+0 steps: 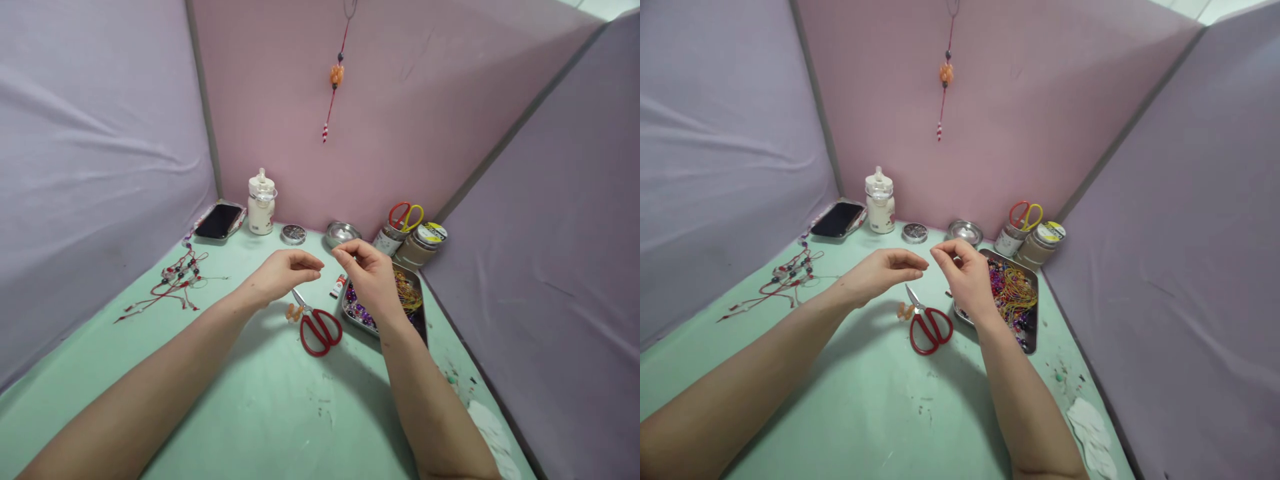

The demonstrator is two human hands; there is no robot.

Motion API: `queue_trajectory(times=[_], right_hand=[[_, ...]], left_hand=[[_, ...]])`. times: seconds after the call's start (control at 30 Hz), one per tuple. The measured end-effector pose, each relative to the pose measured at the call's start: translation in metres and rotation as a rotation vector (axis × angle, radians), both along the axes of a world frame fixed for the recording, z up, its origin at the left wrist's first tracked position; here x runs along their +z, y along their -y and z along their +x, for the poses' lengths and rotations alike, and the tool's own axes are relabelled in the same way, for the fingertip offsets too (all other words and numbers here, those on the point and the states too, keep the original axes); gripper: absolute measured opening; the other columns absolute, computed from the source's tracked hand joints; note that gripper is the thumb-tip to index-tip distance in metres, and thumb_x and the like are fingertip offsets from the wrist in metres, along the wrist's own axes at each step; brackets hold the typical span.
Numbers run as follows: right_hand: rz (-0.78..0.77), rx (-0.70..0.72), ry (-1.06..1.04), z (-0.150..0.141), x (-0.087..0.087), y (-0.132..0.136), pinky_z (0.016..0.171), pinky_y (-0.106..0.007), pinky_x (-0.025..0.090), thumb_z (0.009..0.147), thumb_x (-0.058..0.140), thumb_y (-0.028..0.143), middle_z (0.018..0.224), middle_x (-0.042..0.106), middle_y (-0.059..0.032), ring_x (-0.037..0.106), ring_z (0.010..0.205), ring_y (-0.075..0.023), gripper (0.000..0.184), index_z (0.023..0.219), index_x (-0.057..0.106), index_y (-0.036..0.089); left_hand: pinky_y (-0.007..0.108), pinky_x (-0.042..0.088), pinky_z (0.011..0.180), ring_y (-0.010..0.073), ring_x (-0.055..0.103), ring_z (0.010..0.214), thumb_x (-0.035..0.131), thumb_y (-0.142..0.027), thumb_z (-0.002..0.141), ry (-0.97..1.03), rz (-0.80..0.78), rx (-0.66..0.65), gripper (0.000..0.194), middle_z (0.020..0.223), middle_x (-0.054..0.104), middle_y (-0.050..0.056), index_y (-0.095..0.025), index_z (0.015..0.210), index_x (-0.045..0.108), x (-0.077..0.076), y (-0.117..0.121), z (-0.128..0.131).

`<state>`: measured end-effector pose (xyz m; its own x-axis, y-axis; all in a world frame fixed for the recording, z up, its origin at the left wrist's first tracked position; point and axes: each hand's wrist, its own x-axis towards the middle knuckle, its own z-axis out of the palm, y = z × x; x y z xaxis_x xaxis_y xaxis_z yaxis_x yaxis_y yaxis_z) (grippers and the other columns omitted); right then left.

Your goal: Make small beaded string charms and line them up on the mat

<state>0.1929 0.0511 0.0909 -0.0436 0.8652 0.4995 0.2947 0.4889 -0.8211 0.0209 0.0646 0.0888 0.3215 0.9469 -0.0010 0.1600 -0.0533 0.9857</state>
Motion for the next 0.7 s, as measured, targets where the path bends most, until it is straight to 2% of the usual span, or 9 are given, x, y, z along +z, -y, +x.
queue_trajectory(times=[0.17, 0.27, 0.53, 0.63, 0.7], right_hand=[[-0.017, -0.014, -0.006, 0.0, 0.002, 0.001, 0.062, -0.027, 0.042, 0.084, 0.058, 0.034, 0.077, 0.062, -0.0015, 0.054, 0.069, -0.0137, 0.016, 0.079, 0.064, 0.02], [-0.03, -0.004, -0.056, 0.001, 0.002, 0.001, 0.063, -0.027, 0.043, 0.083, 0.06, 0.035, 0.076, 0.062, -0.0011, 0.054, 0.07, -0.0138, 0.016, 0.079, 0.064, 0.02], [-0.102, 0.039, -0.201, 0.004, -0.002, -0.002, 0.057, -0.024, 0.04, 0.08, 0.066, 0.037, 0.073, 0.059, 0.0004, 0.048, 0.061, -0.0096, 0.016, 0.082, 0.065, 0.021], [-0.139, 0.126, -0.236, 0.004, -0.004, -0.004, 0.056, -0.023, 0.04, 0.082, 0.063, 0.037, 0.071, 0.059, 0.0018, 0.049, 0.06, -0.0086, 0.016, 0.087, 0.066, 0.022], [-0.206, 0.217, -0.183, 0.004, -0.005, -0.004, 0.059, -0.023, 0.043, 0.085, 0.059, 0.036, 0.077, 0.062, 0.0006, 0.054, 0.066, -0.0098, 0.018, 0.093, 0.067, 0.022]], left_hand=[[0.036, 0.046, 0.089, 0.0206, 0.066, 0.092, 0.067, -0.025, 0.072, 0.031, 0.006, -0.121, 0.017, 0.09, 0.073, 0.005, -0.02, 0.087, 0.072, -0.001, 0.003, 0.003], [0.036, 0.048, 0.087, 0.0196, 0.066, 0.088, 0.067, -0.029, 0.073, 0.067, 0.028, -0.144, 0.017, 0.086, 0.073, 0.005, -0.018, 0.087, 0.071, -0.003, 0.004, 0.003], [0.033, 0.051, 0.077, 0.0163, 0.064, 0.076, 0.068, -0.033, 0.073, 0.12, 0.064, -0.064, 0.018, 0.075, 0.07, 0.004, -0.016, 0.079, 0.07, 0.004, 0.013, 0.004], [0.032, 0.051, 0.077, 0.0159, 0.064, 0.076, 0.068, -0.033, 0.073, 0.115, 0.121, -0.001, 0.019, 0.076, 0.07, 0.004, -0.016, 0.079, 0.071, 0.01, 0.017, 0.003], [0.032, 0.052, 0.078, 0.0165, 0.064, 0.078, 0.067, -0.034, 0.074, 0.13, 0.161, 0.044, 0.019, 0.078, 0.071, 0.004, -0.016, 0.08, 0.072, 0.014, 0.019, 0.002]])
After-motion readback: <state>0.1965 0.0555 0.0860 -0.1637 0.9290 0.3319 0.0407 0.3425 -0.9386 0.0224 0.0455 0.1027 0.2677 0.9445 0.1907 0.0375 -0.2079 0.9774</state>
